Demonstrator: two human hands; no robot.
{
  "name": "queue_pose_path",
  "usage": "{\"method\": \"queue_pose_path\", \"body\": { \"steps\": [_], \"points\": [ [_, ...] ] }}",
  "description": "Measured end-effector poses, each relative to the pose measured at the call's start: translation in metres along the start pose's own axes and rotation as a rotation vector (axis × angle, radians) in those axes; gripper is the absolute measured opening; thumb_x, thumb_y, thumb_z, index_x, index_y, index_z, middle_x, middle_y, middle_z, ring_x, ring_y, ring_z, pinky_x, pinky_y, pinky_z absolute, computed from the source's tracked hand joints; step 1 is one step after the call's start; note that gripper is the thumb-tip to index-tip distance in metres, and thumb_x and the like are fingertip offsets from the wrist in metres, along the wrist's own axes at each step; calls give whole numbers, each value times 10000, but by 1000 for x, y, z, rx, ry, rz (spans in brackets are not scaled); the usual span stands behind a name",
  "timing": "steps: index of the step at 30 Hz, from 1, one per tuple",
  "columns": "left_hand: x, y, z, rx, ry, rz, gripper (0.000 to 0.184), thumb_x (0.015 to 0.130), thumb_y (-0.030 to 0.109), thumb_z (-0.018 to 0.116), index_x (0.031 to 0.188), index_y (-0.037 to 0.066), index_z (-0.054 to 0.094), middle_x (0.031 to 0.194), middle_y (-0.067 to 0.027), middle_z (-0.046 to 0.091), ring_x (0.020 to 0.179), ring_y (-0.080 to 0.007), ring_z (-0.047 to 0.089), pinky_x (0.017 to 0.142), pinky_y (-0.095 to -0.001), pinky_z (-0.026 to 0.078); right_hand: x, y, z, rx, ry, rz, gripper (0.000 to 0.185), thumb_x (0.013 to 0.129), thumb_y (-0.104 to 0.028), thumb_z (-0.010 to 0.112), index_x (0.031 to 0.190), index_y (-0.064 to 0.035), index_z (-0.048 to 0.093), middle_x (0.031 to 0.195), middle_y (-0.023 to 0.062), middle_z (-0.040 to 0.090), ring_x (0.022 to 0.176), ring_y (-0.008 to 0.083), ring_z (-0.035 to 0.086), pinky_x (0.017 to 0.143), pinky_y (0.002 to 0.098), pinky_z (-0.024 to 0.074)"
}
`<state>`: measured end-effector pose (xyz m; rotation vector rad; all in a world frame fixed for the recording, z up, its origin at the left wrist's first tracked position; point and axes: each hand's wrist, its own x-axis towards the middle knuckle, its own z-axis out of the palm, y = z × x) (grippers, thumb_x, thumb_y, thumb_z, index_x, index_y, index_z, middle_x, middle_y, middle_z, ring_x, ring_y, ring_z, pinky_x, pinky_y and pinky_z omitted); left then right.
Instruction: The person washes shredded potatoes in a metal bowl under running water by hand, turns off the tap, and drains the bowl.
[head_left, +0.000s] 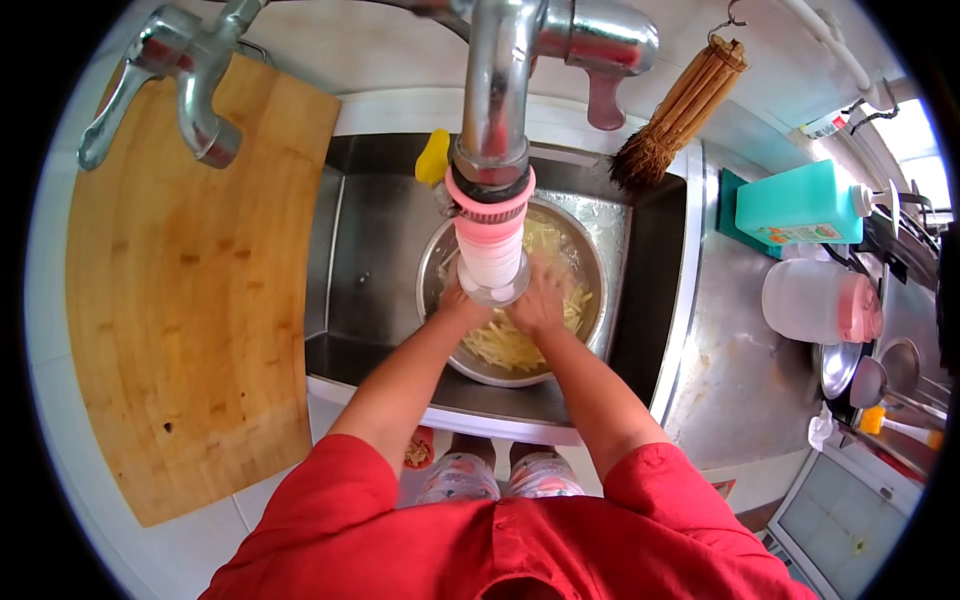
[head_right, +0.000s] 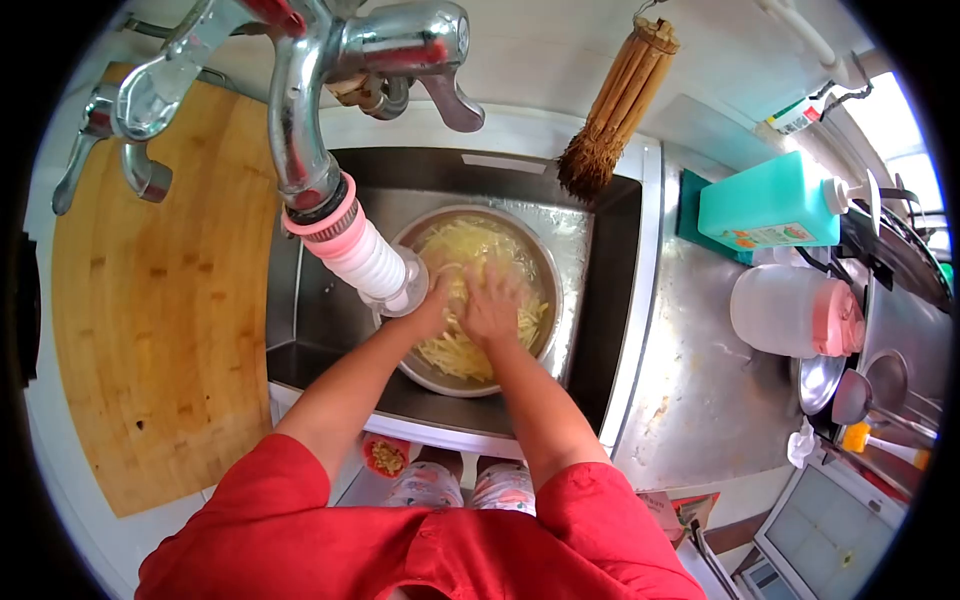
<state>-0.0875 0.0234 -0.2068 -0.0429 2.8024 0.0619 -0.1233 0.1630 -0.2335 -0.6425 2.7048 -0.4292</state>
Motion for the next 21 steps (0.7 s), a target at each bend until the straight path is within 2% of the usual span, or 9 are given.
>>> {"method": "queue_pose_path", "body": {
  "steps": [3,6,9,11,13,14,16,19,21],
  "points": [
    [-8,-7,-19,-279,-176,-31,792,709,187,692,1416,121,340,1482,-145,294,1380,-304,233,1137,-448,177,2,11,-17,1,33,-149,697,818,-404,587,1431,-191,335,1508,178,203,1354,448,201,1111,570,123],
    [-22,1,4,-728,183,-129,812,697,189,707,1417,117,338,1489,-163,270,1389,-315,212,1130,-480,173,-5,23,-9,24,191,-146,698,781,-366,599,1403,-151,369,1477,191,237,1339,438,218,1106,570,140],
    [-27,11,12,-454,50,-155,815,697,215,725,1412,117,346,1476,-172,290,1384,-341,209,1127,-500,166,-11,23,13,103,299,-71,694,744,-322,611,1365,-87,407,1442,205,268,1324,435,228,1097,573,158],
    [-18,5,15,-225,-262,15,1120,656,339,783,1482,51,84,1513,-241,117,1391,-463,65,1132,-528,114,-10,22,20,97,309,-67,677,745,-309,607,1353,-79,417,1433,208,277,1318,437,235,1091,574,173],
    [-7,1,26,-185,-287,40,1093,664,332,779,1480,60,105,1515,-231,125,1386,-467,86,1127,-536,123,1,20,6,81,-55,-29,689,756,-306,599,1377,-89,395,1440,215,269,1319,442,239,1080,588,187],
    [-5,-3,31,-143,-310,58,1066,672,325,774,1478,69,126,1516,-220,133,1381,-471,107,1122,-545,133,1,21,4,79,-55,-28,689,756,-306,599,1377,-89,395,1440,215,269,1319,442,239,1080,588,187],
    [-9,-14,22,-175,-254,146,1017,683,293,761,1471,73,157,1505,-229,158,1369,-474,146,1118,-540,152,0,24,0,17,225,-163,701,787,-407,601,1425,-248,357,1493,175,238,1328,430,262,1065,609,201],
    [-13,-27,6,-341,-237,209,897,712,234,718,1448,73,232,1471,-245,228,1344,-470,217,1109,-525,189,-10,6,-3,-45,29,-240,653,808,-398,587,1411,-263,375,1499,156,240,1343,430,243,1057,625,201],
    [-15,-31,6,-476,-272,181,826,731,207,688,1433,69,275,1447,-252,274,1331,-463,250,1105,-515,207,-4,9,10,-14,59,-295,629,820,-392,578,1405,-267,383,1504,142,233,1350,430,229,1060,628,192]
  ]
}}
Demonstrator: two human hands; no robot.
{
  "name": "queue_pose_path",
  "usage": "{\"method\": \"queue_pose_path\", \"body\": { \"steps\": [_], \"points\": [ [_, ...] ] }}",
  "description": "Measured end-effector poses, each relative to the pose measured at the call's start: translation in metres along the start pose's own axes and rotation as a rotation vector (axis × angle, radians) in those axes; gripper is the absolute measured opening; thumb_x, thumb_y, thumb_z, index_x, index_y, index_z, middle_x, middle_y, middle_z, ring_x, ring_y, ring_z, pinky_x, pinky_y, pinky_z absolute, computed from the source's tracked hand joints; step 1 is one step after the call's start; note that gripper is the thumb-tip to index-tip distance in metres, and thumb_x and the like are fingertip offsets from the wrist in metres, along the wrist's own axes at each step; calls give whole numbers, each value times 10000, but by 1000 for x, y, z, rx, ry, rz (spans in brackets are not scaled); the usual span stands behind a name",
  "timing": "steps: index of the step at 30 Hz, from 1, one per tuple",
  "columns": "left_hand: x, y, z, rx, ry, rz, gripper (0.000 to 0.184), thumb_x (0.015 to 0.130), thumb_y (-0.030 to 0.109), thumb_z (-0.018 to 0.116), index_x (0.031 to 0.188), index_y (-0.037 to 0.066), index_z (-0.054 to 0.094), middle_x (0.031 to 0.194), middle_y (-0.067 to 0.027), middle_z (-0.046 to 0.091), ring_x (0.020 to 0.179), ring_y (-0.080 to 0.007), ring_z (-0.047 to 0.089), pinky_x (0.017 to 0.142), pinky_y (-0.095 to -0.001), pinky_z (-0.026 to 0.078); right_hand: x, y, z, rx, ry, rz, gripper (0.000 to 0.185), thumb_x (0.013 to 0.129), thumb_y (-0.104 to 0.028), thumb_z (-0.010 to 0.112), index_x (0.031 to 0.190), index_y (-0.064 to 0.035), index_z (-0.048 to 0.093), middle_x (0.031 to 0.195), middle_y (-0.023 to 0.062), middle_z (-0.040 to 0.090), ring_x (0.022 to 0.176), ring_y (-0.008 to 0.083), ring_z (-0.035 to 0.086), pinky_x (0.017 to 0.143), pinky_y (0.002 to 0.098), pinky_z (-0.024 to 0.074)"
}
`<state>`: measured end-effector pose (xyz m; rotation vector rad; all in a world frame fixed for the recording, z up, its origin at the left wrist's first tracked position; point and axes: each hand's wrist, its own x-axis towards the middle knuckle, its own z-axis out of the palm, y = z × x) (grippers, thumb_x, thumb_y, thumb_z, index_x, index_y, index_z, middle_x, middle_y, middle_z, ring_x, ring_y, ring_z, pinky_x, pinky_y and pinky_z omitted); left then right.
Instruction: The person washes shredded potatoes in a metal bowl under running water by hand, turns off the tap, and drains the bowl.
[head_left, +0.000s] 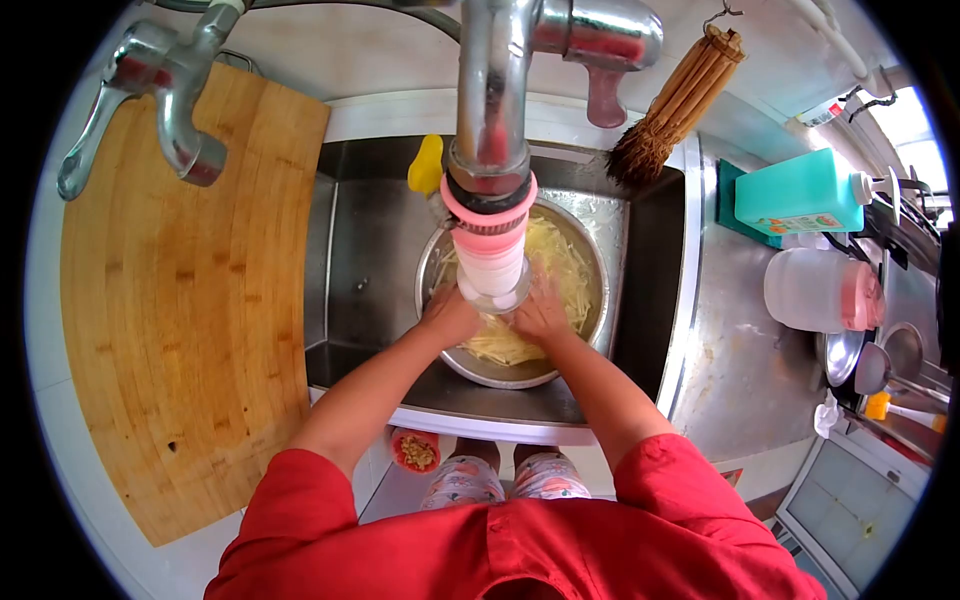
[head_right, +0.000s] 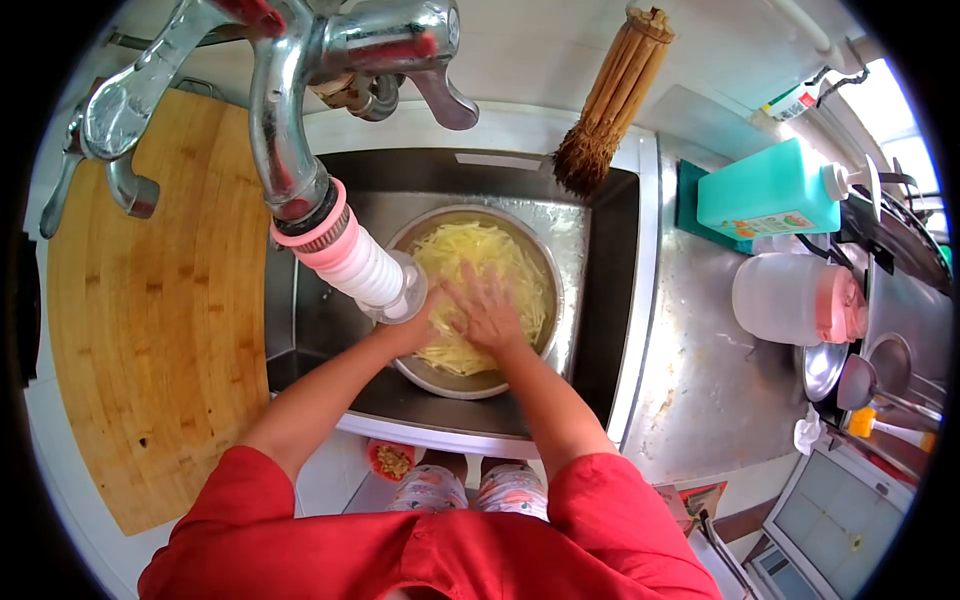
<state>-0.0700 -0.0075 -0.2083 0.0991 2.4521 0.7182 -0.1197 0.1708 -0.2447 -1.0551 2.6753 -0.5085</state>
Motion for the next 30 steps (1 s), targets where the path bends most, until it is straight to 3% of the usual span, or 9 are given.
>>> {"method": "queue_pose_path", "body": {
  "steps": [2,5,8,10,18,20,24,27,30],
  "points": [
    [-6,-4,9,84,245,-196,565,758,117,632,1291,60,452,1333,-193,440,1219,-387,420,1014,-436,371,5,6,9,23,35,-54,604,833,-386,568,1398,-270,391,1509,128,227,1358,431,216,1062,632,182],
    [-15,-10,16,101,516,-98,530,786,86,594,1286,32,429,1276,-223,478,1195,-407,435,1014,-431,368,13,0,6,179,-133,124,597,838,-381,567,1397,-264,393,1533,99,185,1369,414,206,1068,645,149],
    [-6,-17,20,-145,794,21,495,814,73,564,1281,12,411,1225,-230,513,1179,-394,460,1019,-419,359,10,-13,8,0,45,119,586,838,-392,564,1385,-253,409,1538,80,183,1383,397,188,1076,649,119],
    [-2,-17,24,-295,811,-54,476,823,74,552,1274,15,415,1231,-229,509,1179,-392,460,1023,-412,355,6,-24,-1,69,-19,-135,589,823,-354,570,1378,-226,421,1526,102,209,1390,395,174,1084,645,101],
    [-13,-8,-3,-1362,688,-346,459,937,197,454,1350,-1,424,1381,-130,452,1283,-228,409,1076,-316,285,15,-34,20,-14,6,-37,669,791,-279,551,1419,-141,366,1522,128,217,1401,405,137,1103,628,65],
    [-11,-11,0,-1331,673,-336,458,947,209,442,1350,-9,423,1379,-125,454,1285,-226,405,1082,-314,276,11,-63,4,28,88,-246,562,806,-254,554,1346,-149,442,1424,137,391,1295,402,363,1088,505,261],
    [-17,11,-17,-1250,689,-330,467,964,256,435,1345,-13,431,1365,-117,463,1284,-219,401,1087,-311,267,12,-38,29,-19,-112,-256,568,817,-215,535,1364,-112,419,1481,165,287,1331,408,309,1093,512,252],
    [-11,-9,0,-1333,697,-342,461,966,271,439,1337,-3,449,1350,-104,479,1277,-204,404,1084,-305,266,13,-36,26,-35,-114,5,580,887,-286,422,1430,-103,334,1514,152,235,1408,364,153,1119,604,24],
    [-8,-22,6,-1298,671,-269,453,967,278,442,1332,9,465,1341,-89,490,1269,-187,409,1078,-296,269,10,-58,15,-26,-31,-147,563,849,-236,521,1383,-105,401,1488,156,283,1337,402,301,1104,489,237]
  ]
}}
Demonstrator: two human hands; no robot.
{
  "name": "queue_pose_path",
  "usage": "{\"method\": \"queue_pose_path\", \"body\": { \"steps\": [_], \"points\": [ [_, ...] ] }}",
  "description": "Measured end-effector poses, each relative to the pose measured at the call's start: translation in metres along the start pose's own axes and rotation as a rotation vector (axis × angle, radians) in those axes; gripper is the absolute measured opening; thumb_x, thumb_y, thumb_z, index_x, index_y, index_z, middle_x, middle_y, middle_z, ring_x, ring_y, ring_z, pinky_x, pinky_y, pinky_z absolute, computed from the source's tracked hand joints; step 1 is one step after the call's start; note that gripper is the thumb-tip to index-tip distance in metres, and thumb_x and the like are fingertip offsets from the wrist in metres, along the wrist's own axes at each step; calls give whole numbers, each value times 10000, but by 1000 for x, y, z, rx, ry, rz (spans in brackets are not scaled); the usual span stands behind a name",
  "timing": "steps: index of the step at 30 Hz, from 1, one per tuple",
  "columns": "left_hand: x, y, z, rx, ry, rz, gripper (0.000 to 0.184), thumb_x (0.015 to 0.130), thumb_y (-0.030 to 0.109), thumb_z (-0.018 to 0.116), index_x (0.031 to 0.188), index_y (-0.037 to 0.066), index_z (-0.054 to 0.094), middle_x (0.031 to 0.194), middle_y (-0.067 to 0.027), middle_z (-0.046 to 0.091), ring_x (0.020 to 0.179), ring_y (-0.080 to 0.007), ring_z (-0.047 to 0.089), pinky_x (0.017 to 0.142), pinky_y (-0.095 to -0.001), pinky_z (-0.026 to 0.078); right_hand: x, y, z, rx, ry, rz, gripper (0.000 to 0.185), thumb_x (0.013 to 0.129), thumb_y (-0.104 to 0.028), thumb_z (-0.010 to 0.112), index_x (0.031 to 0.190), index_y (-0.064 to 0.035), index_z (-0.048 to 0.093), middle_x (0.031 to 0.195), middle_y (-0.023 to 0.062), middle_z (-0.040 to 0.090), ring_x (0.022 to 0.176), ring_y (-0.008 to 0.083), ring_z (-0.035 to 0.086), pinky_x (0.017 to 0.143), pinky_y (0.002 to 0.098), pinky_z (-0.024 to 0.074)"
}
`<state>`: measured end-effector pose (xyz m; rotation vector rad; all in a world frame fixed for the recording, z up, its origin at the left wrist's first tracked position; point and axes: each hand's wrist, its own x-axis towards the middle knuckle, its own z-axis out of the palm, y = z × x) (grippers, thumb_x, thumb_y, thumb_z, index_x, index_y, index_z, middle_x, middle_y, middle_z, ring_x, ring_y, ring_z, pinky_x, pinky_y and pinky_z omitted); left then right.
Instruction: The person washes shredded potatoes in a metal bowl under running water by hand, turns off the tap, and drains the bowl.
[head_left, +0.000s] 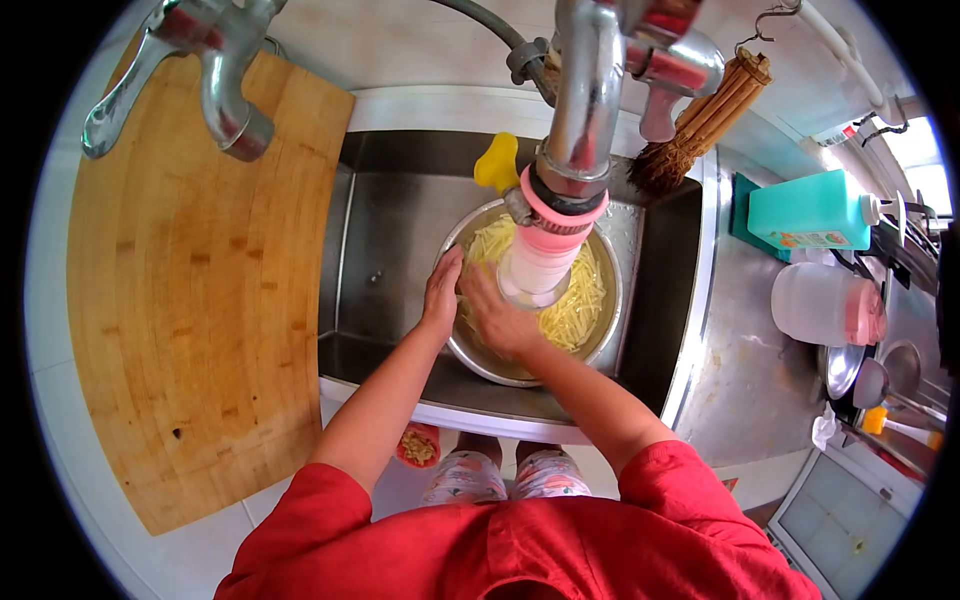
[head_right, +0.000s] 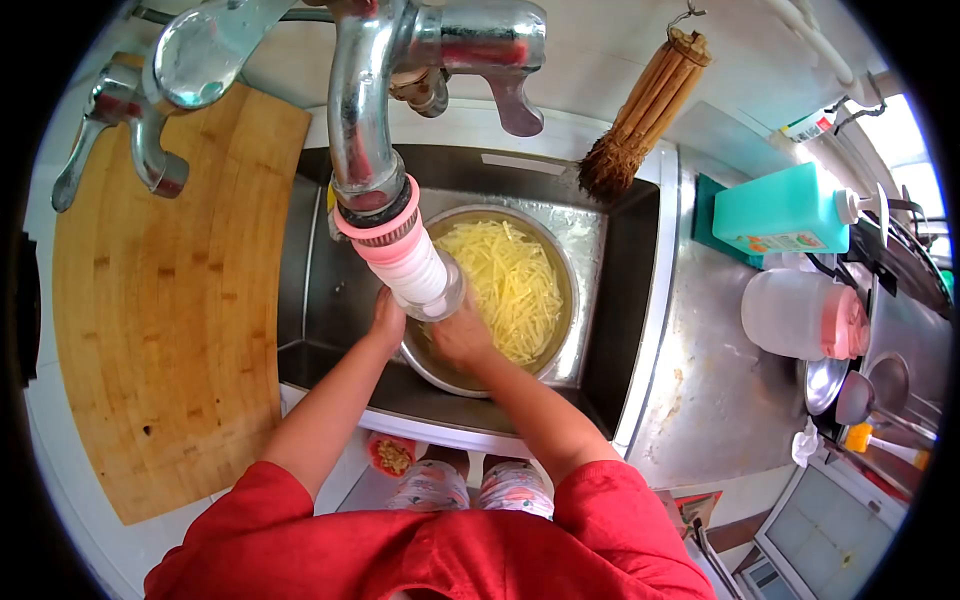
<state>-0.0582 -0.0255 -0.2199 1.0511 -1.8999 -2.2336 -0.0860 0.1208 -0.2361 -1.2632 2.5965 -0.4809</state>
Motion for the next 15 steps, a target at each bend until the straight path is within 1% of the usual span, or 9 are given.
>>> {"method": "queue_pose_path", "body": {
  "steps": [2,3,5,6,8,9,11,14,15],
  "points": [
    [-4,5,3,-41,9,-59,448,969,277,439,1328,13,472,1341,-83,491,1269,-181,409,1077,-293,268,-1,3,36,137,128,-204,543,852,-179,487,1383,-108,404,1461,163,333,1293,396,367,1091,480,255],
    [-5,8,5,-79,15,-117,442,970,277,436,1325,17,478,1341,-78,492,1268,-176,410,1076,-289,267,-1,8,30,137,131,-203,543,852,-179,487,1383,-108,404,1461,163,333,1293,396,367,1091,480,255],
    [-8,13,5,-19,3,-83,438,970,276,431,1325,24,481,1336,-73,495,1260,-176,415,1069,-288,272,-4,22,10,237,-43,25,540,848,-183,495,1376,-103,414,1471,155,315,1306,371,360,1093,468,263],
    [-9,14,6,37,-6,-48,434,970,275,425,1325,31,484,1331,-69,499,1251,-177,420,1062,-288,278,-5,26,12,236,-41,27,540,848,-183,495,1376,-103,414,1471,155,315,1306,371,360,1093,468,263],
    [-5,11,2,24,-20,-53,426,968,266,420,1319,34,490,1328,-68,500,1248,-177,421,1060,-290,280,-4,31,15,-133,-115,149,524,893,-265,410,1393,-108,406,1475,118,330,1402,330,189,1135,579,58],
    [-4,9,0,11,-30,-61,419,967,257,415,1313,37,497,1326,-67,501,1244,-178,422,1057,-292,281,-3,27,9,-134,-116,148,524,893,-265,410,1393,-108,406,1475,118,330,1402,330,189,1135,579,58],
    [-11,16,3,7,-23,-72,416,963,247,413,1312,37,499,1329,-71,499,1245,-180,421,1059,-294,281,-4,8,-8,35,97,-61,476,857,-179,485,1325,-91,471,1384,145,439,1294,359,382,1091,460,276],
    [-13,18,5,8,-12,-107,413,956,232,419,1308,32,502,1336,-80,495,1253,-186,415,1066,-300,275,-7,5,22,142,54,-291,472,847,-136,467,1317,-87,475,1375,151,444,1279,372,396,1070,476,300],
    [-13,17,6,9,-7,-133,413,952,227,427,1306,27,503,1341,-84,491,1261,-189,410,1072,-304,270,-7,8,18,143,56,-288,472,847,-136,467,1317,-87,475,1375,151,444,1279,372,396,1070,476,300]
  ]
}}
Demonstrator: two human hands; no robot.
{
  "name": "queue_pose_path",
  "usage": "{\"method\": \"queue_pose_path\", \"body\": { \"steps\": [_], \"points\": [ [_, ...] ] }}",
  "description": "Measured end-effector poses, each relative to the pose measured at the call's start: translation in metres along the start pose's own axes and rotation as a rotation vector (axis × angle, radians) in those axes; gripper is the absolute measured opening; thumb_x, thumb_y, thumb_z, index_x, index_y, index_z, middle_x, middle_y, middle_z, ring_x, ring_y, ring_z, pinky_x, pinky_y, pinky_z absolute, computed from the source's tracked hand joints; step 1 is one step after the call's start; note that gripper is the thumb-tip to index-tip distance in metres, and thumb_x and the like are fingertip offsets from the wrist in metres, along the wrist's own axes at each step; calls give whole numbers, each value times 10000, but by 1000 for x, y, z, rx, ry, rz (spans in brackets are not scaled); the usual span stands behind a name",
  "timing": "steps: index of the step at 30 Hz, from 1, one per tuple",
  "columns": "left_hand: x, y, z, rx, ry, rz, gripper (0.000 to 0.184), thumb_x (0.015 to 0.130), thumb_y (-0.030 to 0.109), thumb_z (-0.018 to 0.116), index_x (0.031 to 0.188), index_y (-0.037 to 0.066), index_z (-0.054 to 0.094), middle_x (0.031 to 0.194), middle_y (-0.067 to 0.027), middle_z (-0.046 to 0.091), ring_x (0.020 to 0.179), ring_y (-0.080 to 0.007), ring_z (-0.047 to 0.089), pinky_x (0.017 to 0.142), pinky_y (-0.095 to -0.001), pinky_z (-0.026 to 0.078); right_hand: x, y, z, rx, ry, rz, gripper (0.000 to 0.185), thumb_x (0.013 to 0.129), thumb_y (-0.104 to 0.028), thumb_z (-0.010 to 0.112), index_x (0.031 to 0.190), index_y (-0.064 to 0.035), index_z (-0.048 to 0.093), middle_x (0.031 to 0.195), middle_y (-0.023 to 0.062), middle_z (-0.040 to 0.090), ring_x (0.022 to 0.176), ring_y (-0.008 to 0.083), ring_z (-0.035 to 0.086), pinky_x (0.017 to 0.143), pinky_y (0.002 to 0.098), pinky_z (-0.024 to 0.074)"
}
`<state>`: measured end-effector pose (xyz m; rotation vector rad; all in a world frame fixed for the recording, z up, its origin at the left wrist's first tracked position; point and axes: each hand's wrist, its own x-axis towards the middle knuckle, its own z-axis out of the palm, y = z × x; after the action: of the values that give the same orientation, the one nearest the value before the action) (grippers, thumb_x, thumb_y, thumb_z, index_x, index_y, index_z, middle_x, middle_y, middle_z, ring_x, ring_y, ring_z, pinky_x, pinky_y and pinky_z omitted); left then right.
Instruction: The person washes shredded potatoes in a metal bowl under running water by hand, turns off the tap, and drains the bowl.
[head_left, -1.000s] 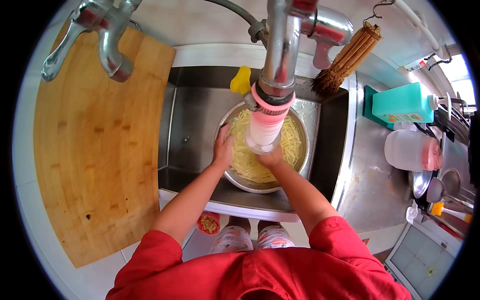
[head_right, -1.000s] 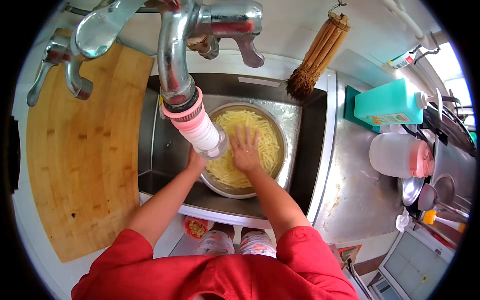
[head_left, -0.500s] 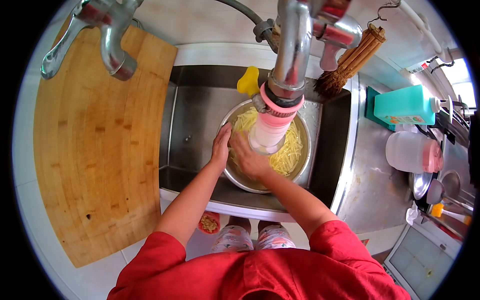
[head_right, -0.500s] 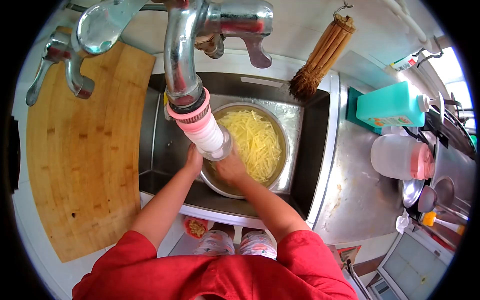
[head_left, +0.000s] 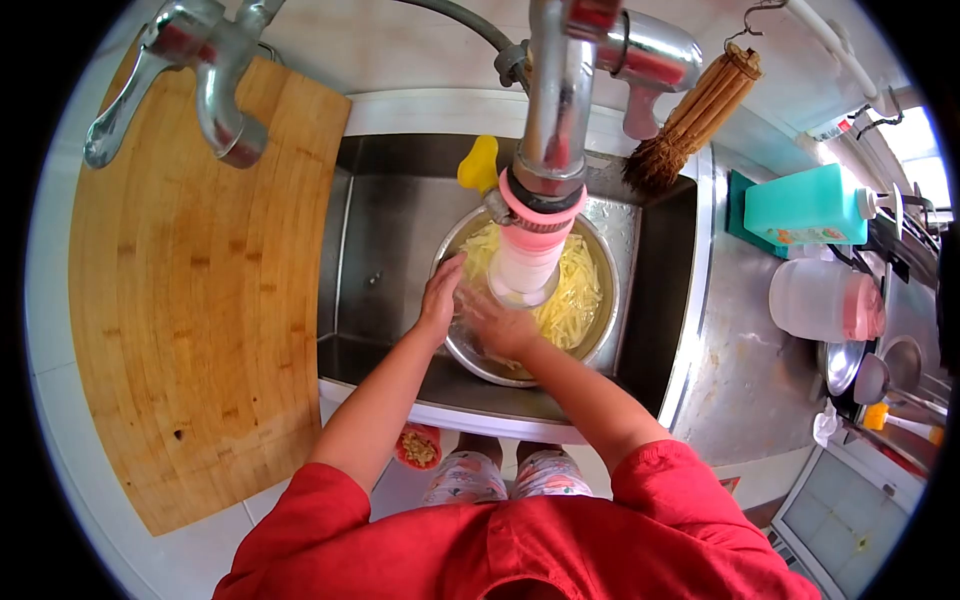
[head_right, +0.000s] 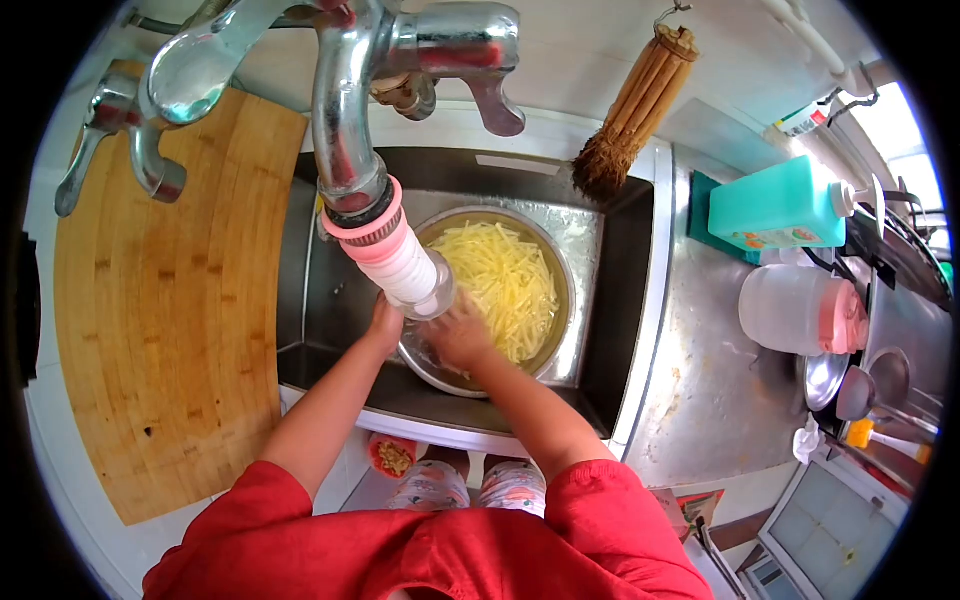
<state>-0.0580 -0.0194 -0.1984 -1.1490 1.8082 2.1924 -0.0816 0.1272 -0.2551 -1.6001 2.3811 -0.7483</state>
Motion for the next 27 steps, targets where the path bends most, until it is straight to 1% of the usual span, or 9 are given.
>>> {"method": "queue_pose_path", "body": {
  "steps": [2,6,9,12,15,19,22,25,27],
  "points": [
    [-1,0,-1,18,-16,36,420,948,225,435,1311,22,495,1342,-89,488,1263,-194,408,1071,-305,270,-1,8,-12,-218,-283,287,467,878,-289,445,1318,-138,499,1461,125,342,1403,321,188,1125,593,68],
    [3,-3,-5,8,-50,54,436,939,216,450,1322,8,477,1348,-109,479,1268,-208,407,1072,-305,269,-11,4,-14,-398,-198,392,454,886,-304,445,1315,-176,512,1468,97,338,1405,305,193,1131,581,61],
    [0,-3,-2,31,-34,53,447,936,206,445,1334,5,461,1352,-123,475,1270,-216,407,1074,-305,267,-17,-7,-30,16,-102,203,422,891,-288,448,1282,-156,539,1481,99,310,1408,293,186,1134,572,51],
    [-7,3,5,35,2,14,454,932,204,446,1340,6,455,1354,-127,473,1273,-225,404,1077,-309,261,-24,15,-31,48,-352,96,412,898,-275,450,1278,-141,537,1491,130,278,1409,296,183,1131,573,49],
    [-5,-2,0,74,-38,59,465,929,211,451,1345,3,447,1358,-130,470,1277,-226,399,1075,-307,261,-24,34,-22,-382,-223,263,464,907,-303,446,1342,-147,480,1509,101,258,1412,296,180,1133,572,42],
    [-2,-7,-1,52,-61,74,470,928,219,457,1345,4,447,1362,-129,466,1273,-226,404,1070,-304,266,-21,6,-43,-238,-177,281,473,906,-294,445,1354,-144,463,1505,101,264,1412,293,178,1133,573,47],
    [-4,-6,1,90,-18,47,464,926,217,459,1341,7,454,1354,-129,472,1268,-225,408,1070,-305,267,-31,8,-31,45,-221,-6,485,895,-284,463,1359,-141,456,1489,124,283,1404,301,196,1126,580,76],
    [-1,-12,-2,116,-62,73,494,933,229,459,1375,15,408,1401,-137,425,1312,-240,365,1079,-312,253,-31,23,-23,-171,-434,66,530,870,-286,502,1367,-111,440,1476,134,297,1396,311,217,1118,585,104],
    [0,-13,-2,107,-59,60,553,943,244,453,1427,21,308,1470,-141,331,1365,-256,290,1092,-312,233,-28,26,-27,-473,-144,163,601,831,-317,551,1368,-77,429,1463,143,312,1389,323,226,1124,577,86]
  ]
}}
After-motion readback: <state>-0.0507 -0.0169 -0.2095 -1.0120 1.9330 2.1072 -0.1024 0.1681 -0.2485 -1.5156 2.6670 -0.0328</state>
